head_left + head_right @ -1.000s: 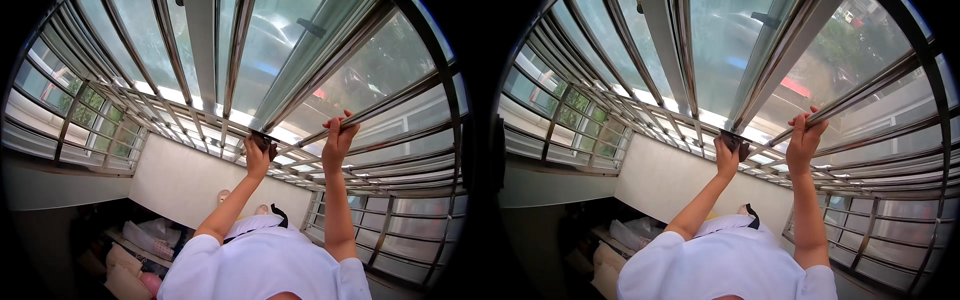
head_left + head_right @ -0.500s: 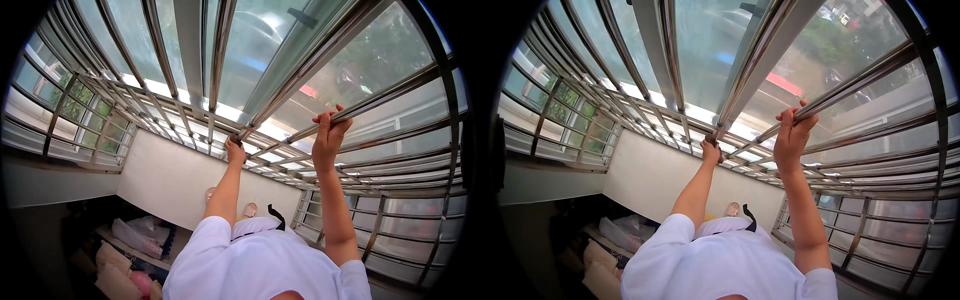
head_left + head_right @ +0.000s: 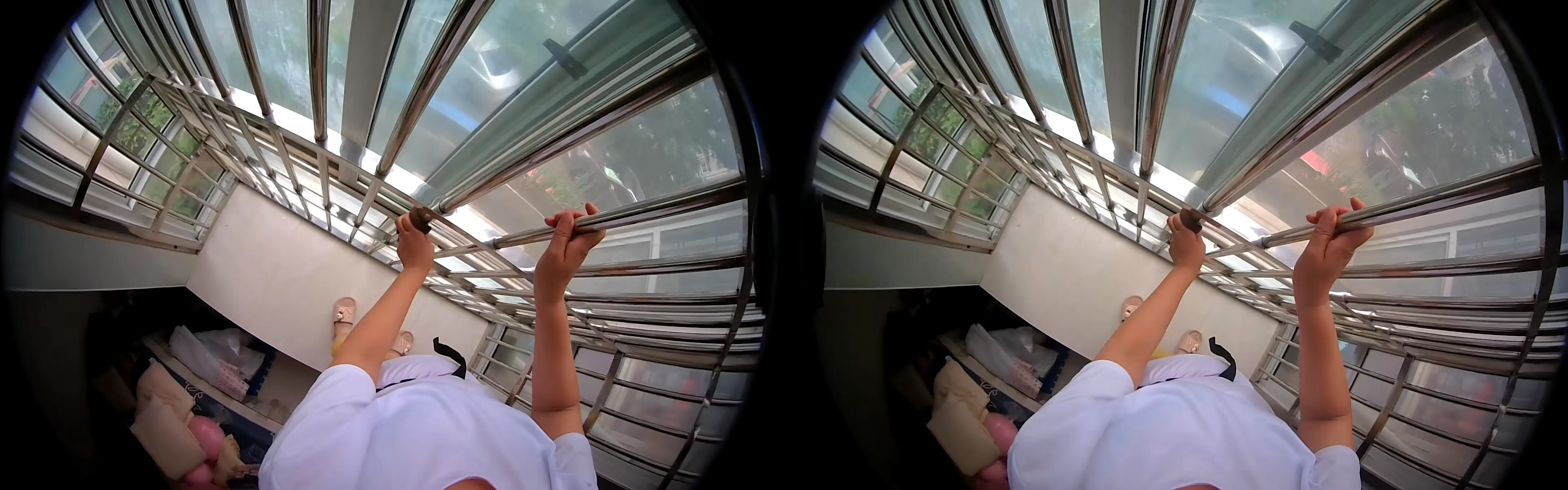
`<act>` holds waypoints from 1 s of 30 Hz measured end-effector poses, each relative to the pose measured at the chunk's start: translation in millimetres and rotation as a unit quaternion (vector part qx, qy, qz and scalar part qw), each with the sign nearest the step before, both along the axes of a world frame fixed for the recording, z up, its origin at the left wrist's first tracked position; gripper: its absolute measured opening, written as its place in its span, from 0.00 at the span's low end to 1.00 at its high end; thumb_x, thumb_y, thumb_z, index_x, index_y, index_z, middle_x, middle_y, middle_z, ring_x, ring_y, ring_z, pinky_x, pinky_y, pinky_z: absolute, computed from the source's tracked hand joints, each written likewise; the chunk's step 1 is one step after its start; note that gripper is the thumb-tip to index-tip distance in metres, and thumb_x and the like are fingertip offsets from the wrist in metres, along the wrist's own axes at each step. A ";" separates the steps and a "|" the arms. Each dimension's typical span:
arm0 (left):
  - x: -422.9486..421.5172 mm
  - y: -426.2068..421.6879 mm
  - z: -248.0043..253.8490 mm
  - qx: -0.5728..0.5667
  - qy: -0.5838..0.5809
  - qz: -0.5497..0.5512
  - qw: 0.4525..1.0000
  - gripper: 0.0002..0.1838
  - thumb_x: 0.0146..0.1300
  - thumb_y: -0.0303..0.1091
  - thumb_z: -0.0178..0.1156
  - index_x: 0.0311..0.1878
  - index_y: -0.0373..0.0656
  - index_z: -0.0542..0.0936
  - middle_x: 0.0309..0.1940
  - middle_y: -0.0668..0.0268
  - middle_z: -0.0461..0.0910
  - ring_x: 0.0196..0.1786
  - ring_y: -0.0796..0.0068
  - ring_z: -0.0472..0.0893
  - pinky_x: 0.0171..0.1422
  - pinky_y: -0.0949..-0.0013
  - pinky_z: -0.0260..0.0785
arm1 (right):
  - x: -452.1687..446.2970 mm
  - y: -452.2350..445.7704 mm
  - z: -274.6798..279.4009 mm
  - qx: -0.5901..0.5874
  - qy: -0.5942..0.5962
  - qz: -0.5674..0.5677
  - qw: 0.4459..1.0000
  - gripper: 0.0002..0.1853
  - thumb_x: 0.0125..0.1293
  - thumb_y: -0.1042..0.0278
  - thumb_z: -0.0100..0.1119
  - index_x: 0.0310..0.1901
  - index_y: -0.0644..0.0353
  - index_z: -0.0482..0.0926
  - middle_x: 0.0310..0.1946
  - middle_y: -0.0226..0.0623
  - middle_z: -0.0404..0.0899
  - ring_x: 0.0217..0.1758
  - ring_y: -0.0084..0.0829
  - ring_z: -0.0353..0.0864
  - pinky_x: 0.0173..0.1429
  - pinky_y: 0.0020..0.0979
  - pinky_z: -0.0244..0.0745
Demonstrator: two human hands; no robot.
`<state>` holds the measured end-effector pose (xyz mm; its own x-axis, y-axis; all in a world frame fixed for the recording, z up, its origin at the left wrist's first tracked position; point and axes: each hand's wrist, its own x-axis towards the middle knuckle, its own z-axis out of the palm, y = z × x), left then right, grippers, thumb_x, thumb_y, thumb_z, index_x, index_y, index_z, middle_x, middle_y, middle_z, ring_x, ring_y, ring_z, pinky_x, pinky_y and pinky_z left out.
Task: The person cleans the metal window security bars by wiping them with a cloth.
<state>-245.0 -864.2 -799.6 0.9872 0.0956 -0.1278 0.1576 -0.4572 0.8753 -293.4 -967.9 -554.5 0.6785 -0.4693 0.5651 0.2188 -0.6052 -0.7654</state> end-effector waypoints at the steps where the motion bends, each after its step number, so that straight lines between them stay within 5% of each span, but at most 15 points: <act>1: 3.2 -2.5 -2.7 0.002 0.003 0.010 1.000 0.30 0.57 0.27 0.63 0.59 0.43 0.58 0.59 0.56 0.62 0.53 0.44 0.77 0.51 0.47 0.75 | 3.9 -2.5 -2.1 -0.003 -0.008 -0.002 1.000 0.17 0.76 0.72 0.44 0.61 0.64 0.55 0.39 0.36 0.69 0.38 0.23 0.75 0.50 0.28 0.73; 6: 12.0 -0.7 -90.6 0.010 0.065 0.014 0.998 0.27 0.58 0.28 0.64 0.56 0.40 0.61 0.59 0.55 0.63 0.54 0.45 0.77 0.51 0.48 0.76 | 7.4 -3.0 2.6 -0.010 -0.029 0.011 0.999 0.17 0.76 0.72 0.45 0.61 0.65 0.55 0.38 0.35 0.69 0.37 0.23 0.74 0.49 0.27 0.73; 9: 17.9 8.0 -73.8 0.027 0.098 -0.044 0.994 0.27 0.58 0.29 0.65 0.56 0.39 0.61 0.59 0.53 0.63 0.52 0.44 0.78 0.51 0.48 0.76 | 1.1 -1.6 0.3 0.001 -0.016 0.024 1.000 0.17 0.76 0.71 0.44 0.61 0.64 0.55 0.39 0.35 0.68 0.38 0.23 0.74 0.50 0.29 0.73; 15: 1.7 14.4 72.1 0.002 -0.062 -0.035 0.997 0.29 0.57 0.32 0.66 0.56 0.36 0.61 0.57 0.51 0.64 0.50 0.41 0.78 0.49 0.46 0.74 | 0.6 2.6 3.7 0.019 -0.007 0.016 1.000 0.17 0.76 0.72 0.44 0.62 0.63 0.55 0.40 0.35 0.68 0.38 0.23 0.73 0.51 0.28 0.72; 24: 10.1 9.9 -43.8 0.068 0.063 -0.040 0.995 0.29 0.57 0.28 0.65 0.58 0.42 0.61 0.60 0.57 0.63 0.52 0.47 0.79 0.49 0.47 0.76 | 2.6 -2.0 -4.0 -0.006 -0.020 0.010 1.000 0.18 0.76 0.72 0.45 0.62 0.63 0.55 0.38 0.35 0.68 0.37 0.23 0.74 0.49 0.28 0.75; 26: 27.2 17.8 -87.3 0.099 0.234 -0.077 0.964 0.27 0.60 0.30 0.63 0.59 0.37 0.62 0.60 0.52 0.64 0.51 0.45 0.80 0.50 0.48 0.77 | 1.5 -2.5 -1.1 0.002 -0.008 0.014 1.000 0.18 0.76 0.72 0.45 0.61 0.63 0.55 0.38 0.35 0.69 0.37 0.24 0.74 0.50 0.28 0.75; 27: 30.8 24.3 -88.9 0.019 0.284 -0.090 0.954 0.26 0.63 0.33 0.62 0.58 0.30 0.63 0.59 0.45 0.66 0.52 0.45 0.80 0.52 0.48 0.76 | 1.9 -3.5 1.2 0.007 -0.008 0.027 1.000 0.17 0.76 0.72 0.45 0.61 0.63 0.55 0.38 0.35 0.69 0.38 0.24 0.75 0.51 0.28 0.75; 30: -9.9 -3.4 -64.3 -0.028 0.150 -0.019 0.988 0.27 0.63 0.32 0.63 0.56 0.26 0.63 0.55 0.42 0.68 0.54 0.43 0.78 0.57 0.52 0.73 | -1.5 -1.6 4.7 0.016 -0.002 0.039 0.999 0.17 0.75 0.73 0.45 0.60 0.64 0.56 0.39 0.35 0.70 0.39 0.24 0.77 0.51 0.29 0.75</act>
